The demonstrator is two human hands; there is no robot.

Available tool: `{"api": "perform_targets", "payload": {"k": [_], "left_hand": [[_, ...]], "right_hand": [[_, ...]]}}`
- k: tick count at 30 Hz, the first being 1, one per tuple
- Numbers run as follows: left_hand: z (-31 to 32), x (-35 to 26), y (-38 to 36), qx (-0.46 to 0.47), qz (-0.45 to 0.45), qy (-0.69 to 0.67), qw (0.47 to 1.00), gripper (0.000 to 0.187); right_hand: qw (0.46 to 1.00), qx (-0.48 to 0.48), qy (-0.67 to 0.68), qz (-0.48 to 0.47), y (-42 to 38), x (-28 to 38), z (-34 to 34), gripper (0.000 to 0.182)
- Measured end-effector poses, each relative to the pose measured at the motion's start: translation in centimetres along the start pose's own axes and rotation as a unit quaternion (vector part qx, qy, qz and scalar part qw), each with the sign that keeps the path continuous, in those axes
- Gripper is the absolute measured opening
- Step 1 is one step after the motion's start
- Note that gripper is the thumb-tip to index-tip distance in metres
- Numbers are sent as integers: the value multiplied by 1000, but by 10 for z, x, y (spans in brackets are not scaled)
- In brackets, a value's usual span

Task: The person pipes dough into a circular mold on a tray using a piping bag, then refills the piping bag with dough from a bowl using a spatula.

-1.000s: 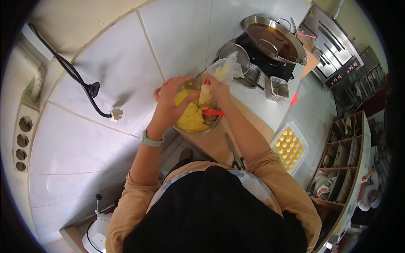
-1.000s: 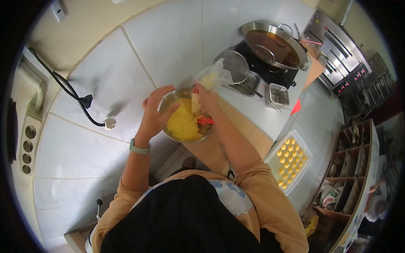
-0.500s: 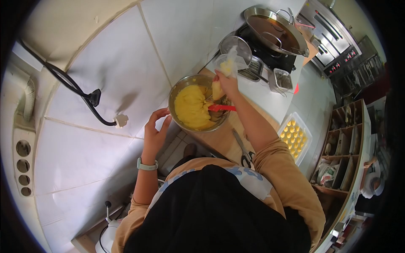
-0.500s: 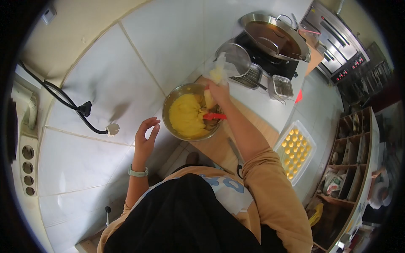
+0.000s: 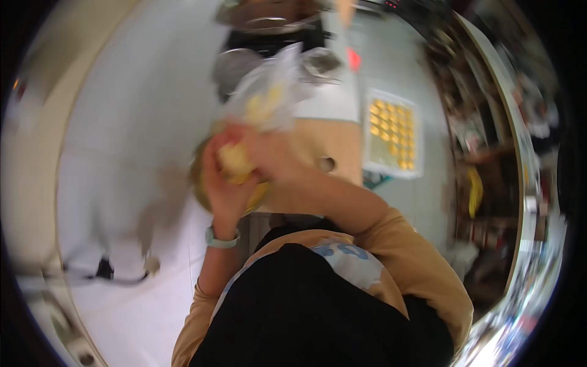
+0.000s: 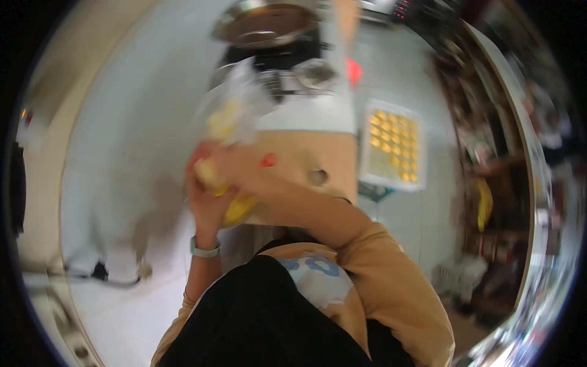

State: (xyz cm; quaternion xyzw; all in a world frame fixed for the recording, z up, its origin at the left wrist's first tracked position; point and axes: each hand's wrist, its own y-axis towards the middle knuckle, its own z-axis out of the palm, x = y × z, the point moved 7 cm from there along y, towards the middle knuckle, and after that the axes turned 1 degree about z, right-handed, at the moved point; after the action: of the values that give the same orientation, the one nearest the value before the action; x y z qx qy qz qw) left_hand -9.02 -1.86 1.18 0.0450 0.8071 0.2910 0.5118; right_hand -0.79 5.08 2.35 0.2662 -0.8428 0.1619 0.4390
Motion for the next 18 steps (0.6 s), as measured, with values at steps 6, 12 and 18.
{"api": "perform_targets", "payload": {"k": [6, 12, 18], "left_hand": [[73, -17, 4, 160, -12, -8, 987, 62], [208, -71, -21, 391, -46, -22, 919, 62], [275, -12, -83, 306, -48, 82, 947, 57]], "right_hand": [[936, -219, 220, -168, -64, -30, -64, 30], [806, -303, 501, -84, -159, -139, -135, 35], [580, -531, 615, 57, -317, -339, -222, 35]]}}
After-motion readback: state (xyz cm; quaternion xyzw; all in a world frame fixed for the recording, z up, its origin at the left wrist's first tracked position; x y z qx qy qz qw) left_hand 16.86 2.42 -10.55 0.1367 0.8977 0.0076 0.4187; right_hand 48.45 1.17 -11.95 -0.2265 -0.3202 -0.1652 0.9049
